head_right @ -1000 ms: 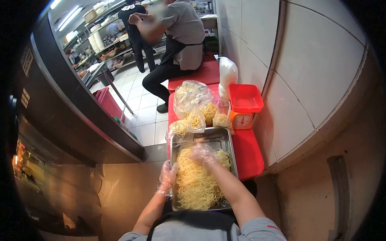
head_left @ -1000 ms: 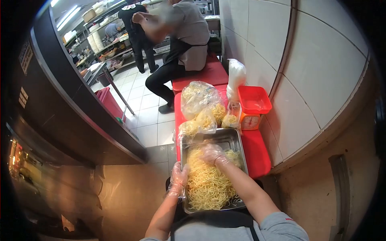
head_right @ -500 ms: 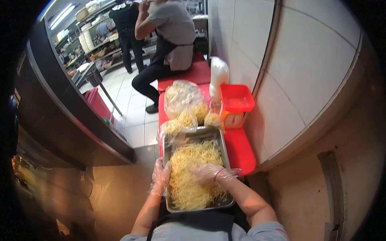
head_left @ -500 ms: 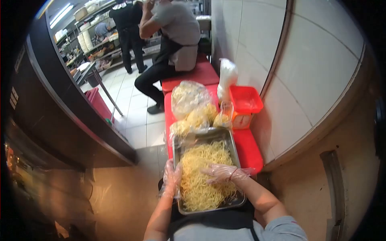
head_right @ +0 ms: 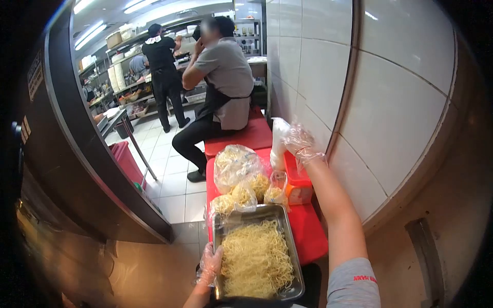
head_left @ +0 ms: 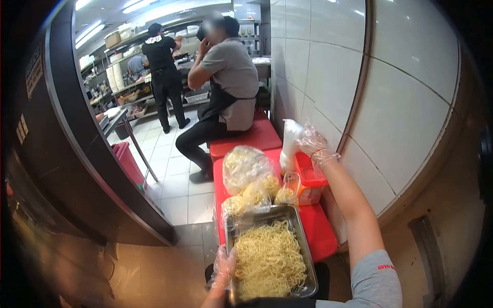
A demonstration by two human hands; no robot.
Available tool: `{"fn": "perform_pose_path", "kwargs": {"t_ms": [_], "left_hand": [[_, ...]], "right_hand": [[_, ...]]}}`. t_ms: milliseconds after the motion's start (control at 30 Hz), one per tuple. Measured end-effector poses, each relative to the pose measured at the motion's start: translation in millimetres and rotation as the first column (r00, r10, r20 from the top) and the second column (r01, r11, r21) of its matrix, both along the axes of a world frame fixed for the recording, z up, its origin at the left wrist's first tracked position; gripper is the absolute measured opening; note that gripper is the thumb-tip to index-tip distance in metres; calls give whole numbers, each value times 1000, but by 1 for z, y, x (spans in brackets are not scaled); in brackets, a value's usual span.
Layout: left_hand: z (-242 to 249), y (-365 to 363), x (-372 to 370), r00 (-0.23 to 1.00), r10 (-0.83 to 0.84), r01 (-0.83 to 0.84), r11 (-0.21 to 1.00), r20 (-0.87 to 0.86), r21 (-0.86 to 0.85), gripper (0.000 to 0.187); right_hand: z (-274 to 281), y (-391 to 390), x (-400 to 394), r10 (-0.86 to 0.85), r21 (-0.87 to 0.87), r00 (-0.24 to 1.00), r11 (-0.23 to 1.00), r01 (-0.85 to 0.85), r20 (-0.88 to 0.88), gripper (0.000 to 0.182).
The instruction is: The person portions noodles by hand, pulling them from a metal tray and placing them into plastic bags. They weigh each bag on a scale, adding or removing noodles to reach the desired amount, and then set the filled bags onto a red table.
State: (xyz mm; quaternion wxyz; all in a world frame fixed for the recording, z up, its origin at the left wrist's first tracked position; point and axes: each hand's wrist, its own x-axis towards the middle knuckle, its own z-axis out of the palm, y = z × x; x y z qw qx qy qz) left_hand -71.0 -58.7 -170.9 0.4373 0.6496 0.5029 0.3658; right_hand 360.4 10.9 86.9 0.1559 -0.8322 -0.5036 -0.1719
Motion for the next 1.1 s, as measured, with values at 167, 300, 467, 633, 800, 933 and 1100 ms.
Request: {"fn": "perform_pose_path", "kwargs": {"t_ms": [167,300,467,633,800,933,1100], "left_hand": [[-20,4,2,973,-13,22,999,232,-36,32],[-8,2,-1,998,-38,43,996,59,-82,34],[23,-10,-1,985,27,-28,1000,-169,-1,35],[71,9,12,995,102,-86,901,-15,424,39],[97,56,42,866,-225,131,964,446,231,45],[137,72,66,843,-385,285,912,376,295,49],[163,73,103,623,-415,455,882,664,124,59]], "right_hand": [[-30,49,70,-31,-152,994,988,14,-109,42],[-18,49,74,48,2,998,999,-48,49,28],[48,62,77,28,232,850,957,-175,526,22],[129,14,10,620,779,755,574,-252,-213,29],[135,-49,-53,846,850,96,517,97,-525,28],[110,-73,-47,772,830,-388,557,30,-504,33],[84,-104,-86,717,808,-563,573,139,-412,44]]}}
